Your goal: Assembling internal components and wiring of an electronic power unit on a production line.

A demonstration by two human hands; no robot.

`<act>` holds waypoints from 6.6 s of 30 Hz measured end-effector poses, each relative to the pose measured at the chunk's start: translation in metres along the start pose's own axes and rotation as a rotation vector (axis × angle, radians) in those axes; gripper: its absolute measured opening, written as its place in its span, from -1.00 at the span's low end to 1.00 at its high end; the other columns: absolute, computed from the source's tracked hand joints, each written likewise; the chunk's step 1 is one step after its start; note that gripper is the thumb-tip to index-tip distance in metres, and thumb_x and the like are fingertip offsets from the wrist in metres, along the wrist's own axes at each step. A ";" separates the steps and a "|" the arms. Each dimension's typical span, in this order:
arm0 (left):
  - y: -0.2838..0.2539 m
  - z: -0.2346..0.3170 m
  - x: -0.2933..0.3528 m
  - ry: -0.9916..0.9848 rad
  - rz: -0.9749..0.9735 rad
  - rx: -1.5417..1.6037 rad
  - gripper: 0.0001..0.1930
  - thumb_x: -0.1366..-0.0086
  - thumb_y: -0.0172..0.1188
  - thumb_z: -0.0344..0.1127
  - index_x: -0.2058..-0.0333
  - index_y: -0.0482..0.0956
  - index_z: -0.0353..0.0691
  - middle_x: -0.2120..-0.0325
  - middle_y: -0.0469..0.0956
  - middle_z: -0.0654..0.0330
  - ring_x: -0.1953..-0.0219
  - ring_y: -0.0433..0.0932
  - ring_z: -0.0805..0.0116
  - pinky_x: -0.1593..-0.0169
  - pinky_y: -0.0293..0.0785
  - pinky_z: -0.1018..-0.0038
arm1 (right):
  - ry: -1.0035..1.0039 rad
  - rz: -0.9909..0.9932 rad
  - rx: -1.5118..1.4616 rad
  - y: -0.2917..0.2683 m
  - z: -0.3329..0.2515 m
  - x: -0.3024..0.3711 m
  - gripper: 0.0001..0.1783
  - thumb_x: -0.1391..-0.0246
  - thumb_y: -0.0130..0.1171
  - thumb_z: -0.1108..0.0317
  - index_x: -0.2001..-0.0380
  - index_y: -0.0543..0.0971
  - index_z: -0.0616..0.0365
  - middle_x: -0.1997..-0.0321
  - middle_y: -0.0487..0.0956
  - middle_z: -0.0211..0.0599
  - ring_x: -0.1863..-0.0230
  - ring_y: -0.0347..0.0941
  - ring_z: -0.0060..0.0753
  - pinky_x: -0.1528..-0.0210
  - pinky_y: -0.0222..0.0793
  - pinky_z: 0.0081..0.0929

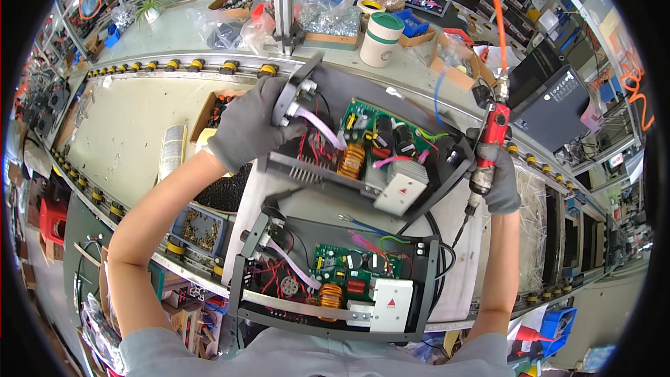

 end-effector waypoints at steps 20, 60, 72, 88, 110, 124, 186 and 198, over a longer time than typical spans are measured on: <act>-0.069 0.050 0.161 -0.498 -0.773 0.299 -0.17 -0.04 0.30 0.10 -0.15 0.21 -0.32 0.17 0.53 -0.12 0.12 0.55 0.03 0.02 0.41 0.34 | 0.603 0.119 0.299 0.031 0.027 0.170 -0.69 0.26 0.15 0.53 0.33 0.39 0.22 0.67 0.43 -0.21 0.87 0.14 -0.58 0.83 0.08 -0.57; 0.027 0.052 0.239 0.130 0.432 0.285 -0.45 0.26 0.28 -0.43 0.19 0.31 -0.26 0.41 0.45 0.05 0.49 0.47 0.12 0.50 0.36 0.32 | -0.013 0.236 -0.159 0.019 -0.021 0.215 -0.36 0.15 0.13 0.35 -0.10 0.32 0.22 0.17 0.53 0.23 0.57 0.52 -0.41 0.50 0.54 -0.48; 0.041 0.042 0.192 0.120 0.439 0.316 -0.50 0.19 0.29 -0.42 0.19 0.33 -0.24 0.36 0.45 0.03 0.45 0.48 0.08 0.43 0.39 0.29 | -0.345 0.436 0.474 0.053 -0.141 0.124 -0.70 0.03 0.19 0.30 0.24 0.45 0.22 0.56 0.49 -0.32 0.63 0.40 -0.52 0.64 0.29 -0.60; 0.040 0.036 0.194 0.024 0.330 0.374 -0.48 0.27 0.36 -0.41 0.22 0.40 -0.15 0.42 0.44 0.15 0.45 0.47 0.17 0.42 0.40 0.35 | -0.997 0.867 1.120 0.142 -0.410 -0.283 -0.15 0.46 0.33 -0.37 0.16 0.54 0.04 0.21 0.62 -0.07 0.14 0.56 -0.17 0.04 0.37 -0.30; -0.005 0.057 0.020 0.112 -0.047 0.285 -0.78 -0.10 0.19 -0.22 0.26 0.53 -0.09 0.38 0.46 0.16 0.35 0.54 0.11 0.26 0.44 0.25 | -0.736 -0.407 1.801 0.132 -0.027 -0.005 -0.66 0.19 0.29 0.21 0.31 0.57 0.11 0.21 0.46 -0.24 0.20 0.43 -0.12 0.15 0.39 -0.27; 0.069 0.121 -0.068 -0.059 -0.486 0.993 -0.61 -0.14 0.24 -0.37 0.03 0.45 -0.27 0.17 0.55 0.14 0.13 0.52 0.38 0.01 0.42 0.47 | -0.387 -0.220 0.795 0.098 -0.059 -0.007 -0.73 0.01 0.21 0.44 0.20 0.54 0.30 0.27 0.57 -0.41 0.27 0.44 -0.69 0.18 0.40 -0.65; 0.104 0.133 -0.032 0.237 -0.392 0.105 -0.76 -0.08 0.12 -0.41 0.24 0.43 -0.32 0.25 0.44 0.02 0.21 0.53 0.12 0.22 0.52 0.32 | -0.444 0.060 0.860 0.046 0.031 -0.007 -0.41 -0.05 0.18 0.32 -0.15 0.28 0.17 -0.06 0.32 -0.13 0.14 0.45 -0.29 0.08 0.38 -0.43; 0.115 0.130 -0.036 0.303 -0.422 0.152 -0.78 -0.10 0.14 -0.35 0.25 0.47 -0.25 0.29 0.49 0.03 0.24 0.55 0.08 0.17 0.49 0.26 | -0.651 0.062 1.065 0.047 0.027 -0.007 -0.44 -0.01 0.15 0.40 -0.14 0.34 0.08 -0.04 0.34 -0.07 0.00 0.37 -0.16 0.02 0.36 -0.36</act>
Point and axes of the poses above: each hand's wrist, its own x-axis away from the middle knuckle, its own y-axis out of the palm, z = x × y, the point moved 1 cm from there along -x, towards the middle knuckle
